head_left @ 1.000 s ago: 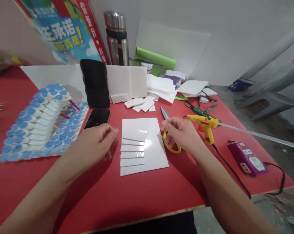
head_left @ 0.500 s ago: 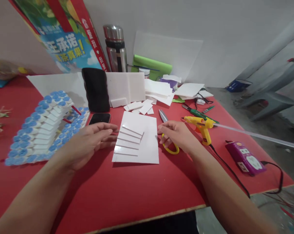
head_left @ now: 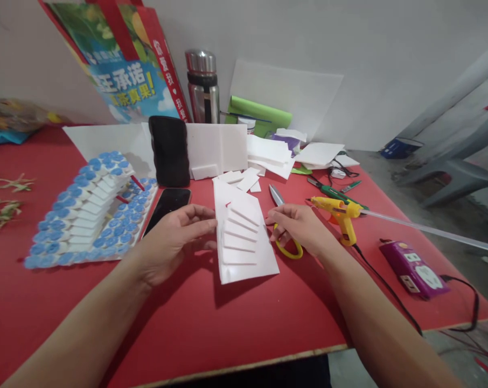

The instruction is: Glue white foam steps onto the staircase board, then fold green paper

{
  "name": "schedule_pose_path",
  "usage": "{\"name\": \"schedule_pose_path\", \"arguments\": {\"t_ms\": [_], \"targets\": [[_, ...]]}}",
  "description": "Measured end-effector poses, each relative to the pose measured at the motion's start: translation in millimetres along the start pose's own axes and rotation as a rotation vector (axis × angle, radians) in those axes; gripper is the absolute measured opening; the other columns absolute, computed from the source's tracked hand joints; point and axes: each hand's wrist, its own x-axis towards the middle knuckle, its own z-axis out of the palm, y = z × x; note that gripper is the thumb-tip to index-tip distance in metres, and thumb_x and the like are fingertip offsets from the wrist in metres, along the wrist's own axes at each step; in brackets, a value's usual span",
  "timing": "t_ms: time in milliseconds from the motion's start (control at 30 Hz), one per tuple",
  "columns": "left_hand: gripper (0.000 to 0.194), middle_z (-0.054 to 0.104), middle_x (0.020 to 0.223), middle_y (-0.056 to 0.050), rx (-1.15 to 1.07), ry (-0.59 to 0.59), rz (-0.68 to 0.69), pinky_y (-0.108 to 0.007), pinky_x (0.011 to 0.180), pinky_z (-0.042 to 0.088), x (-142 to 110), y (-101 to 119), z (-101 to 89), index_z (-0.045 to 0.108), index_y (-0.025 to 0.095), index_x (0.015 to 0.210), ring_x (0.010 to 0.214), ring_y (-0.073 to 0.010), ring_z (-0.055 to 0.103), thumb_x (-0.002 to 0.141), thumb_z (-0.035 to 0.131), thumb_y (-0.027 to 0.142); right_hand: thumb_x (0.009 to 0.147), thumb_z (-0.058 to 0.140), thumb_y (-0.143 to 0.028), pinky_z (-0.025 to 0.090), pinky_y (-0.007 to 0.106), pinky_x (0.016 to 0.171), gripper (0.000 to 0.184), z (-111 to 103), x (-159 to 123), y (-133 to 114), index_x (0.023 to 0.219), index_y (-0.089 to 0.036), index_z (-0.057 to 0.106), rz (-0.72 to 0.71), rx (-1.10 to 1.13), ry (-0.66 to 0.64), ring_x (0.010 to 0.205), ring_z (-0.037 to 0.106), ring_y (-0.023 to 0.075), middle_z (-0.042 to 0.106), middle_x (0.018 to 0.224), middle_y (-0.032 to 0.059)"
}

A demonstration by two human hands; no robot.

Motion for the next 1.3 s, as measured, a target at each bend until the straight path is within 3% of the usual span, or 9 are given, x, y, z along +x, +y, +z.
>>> {"name": "schedule_pose_path", "arguments": {"t_ms": [100,267,433,600,733,833,933,1100,1300], "targets": [[0.044,0.07,0.092,0.0,0.01,-0.032,-0.015,-0.031,0.066,0.06,-1.5,-2.2,2.3,0.063,0.019,0.096,0.072,-0.0159,0.072,0.07,0.095,0.032,0.094,0.069,-0.024,0.054,0.021,0.044,0.012,0.3,1.0,2.2,0.085,-0.015,0.069,-0.002,-0.003,0.0,0.054,0.07,0.0139,0.075,0.077,0.007],[0.044,0.073,0.101,-0.004,0.057,-0.092,-0.041,-0.035,0.073,0.063,-3.9,-5.9,5.1,0.066,0.02,0.101,0.078,-0.0187,0.075,0.072,0.094,0.037,0.096,0.065,-0.024,0.055,0.02,0.046,0.014,0.6,1.2,4.4,0.087,-0.015,0.069,0.009,-0.038,-0.009,0.048,0.065,0.0126,0.069,0.057,0.0037],[0.041,0.074,0.102,-0.005,0.022,-0.114,-0.06,-0.032,0.073,0.062,-4.8,-6.6,8.0,0.067,0.019,0.1,0.077,-0.0169,0.074,0.073,0.093,0.035,0.094,0.066,-0.027,0.054,0.021,0.046,0.014,-0.2,0.9,3.7,0.087,-0.015,0.069,0.003,-0.042,-0.016,0.05,0.065,0.0138,0.069,0.057,0.0041],[0.034,0.074,0.105,-0.006,0.031,-0.134,-0.025,-0.036,0.08,0.065,-5.4,-8.1,12.0,0.071,0.019,0.097,0.088,-0.0207,0.075,0.074,0.092,0.034,0.092,0.07,-0.031,0.055,0.021,0.047,0.015,-0.8,2.9,8.1,0.089,-0.016,0.07,-0.028,-0.063,-0.027,0.052,0.065,0.0136,0.068,0.06,0.0017],[0.036,0.075,0.113,-0.011,0.023,-0.192,-0.038,-0.037,0.077,0.065,-5.5,-10.8,12.2,0.074,0.02,0.112,0.094,-0.0244,0.075,0.081,0.085,0.034,0.088,0.074,-0.033,0.056,0.021,0.048,0.017,-0.6,4.1,13.3,0.096,-0.018,0.073,-0.063,-0.13,-0.03,0.054,0.063,0.0121,0.067,0.063,-0.0008],[0.044,0.076,0.109,-0.013,-0.015,-0.233,-0.071,-0.035,0.074,0.063,-4.7,-11.6,10.6,0.073,0.019,0.123,0.086,-0.0221,0.073,0.081,0.082,0.031,0.09,0.073,-0.034,0.056,0.021,0.049,0.017,-0.7,4.7,14.9,0.097,-0.018,0.073,-0.071,-0.157,-0.035,0.054,0.063,0.012,0.066,0.064,-0.0014],[0.036,0.077,0.097,-0.012,-0.019,-0.231,-0.043,-0.033,0.071,0.06,-3.7,-9.1,8.8,0.078,0.016,0.113,0.08,-0.0209,0.07,0.079,0.078,0.028,0.093,0.07,-0.033,0.056,0.022,0.048,0.016,-0.6,4.3,13.4,0.099,-0.018,0.071,-0.056,-0.163,-0.044,0.05,0.062,0.0113,0.066,0.061,-0.0023],[0.019,0.075,0.08,-0.007,0.103,-0.08,0.011,-0.025,0.06,0.051,-0.1,-1.4,1.3,0.082,0.017,0.088,0.067,-0.0155,0.062,0.075,0.081,0.031,0.093,0.069,-0.032,0.052,0.022,0.046,0.015,0.7,1.8,9.0,0.098,-0.017,0.068,-0.046,-0.129,-0.052,0.047,0.059,0.0111,0.065,0.059,-0.0027],[0.014,0.073,0.074,-0.005,0.134,-0.088,-0.05,-0.02,0.052,0.045,8.9,2.2,-21.7,0.083,0.019,0.084,0.059,-0.0108,0.055,0.071,0.084,0.024,0.092,0.071,-0.047,0.044,0.023,0.044,0.027,-4.9,5.7,12.9,0.091,-0.02,0.066,-0.129,-0.12,0.003,0.044,0.052,0.0114,0.057,0.053,-0.0052]]}}
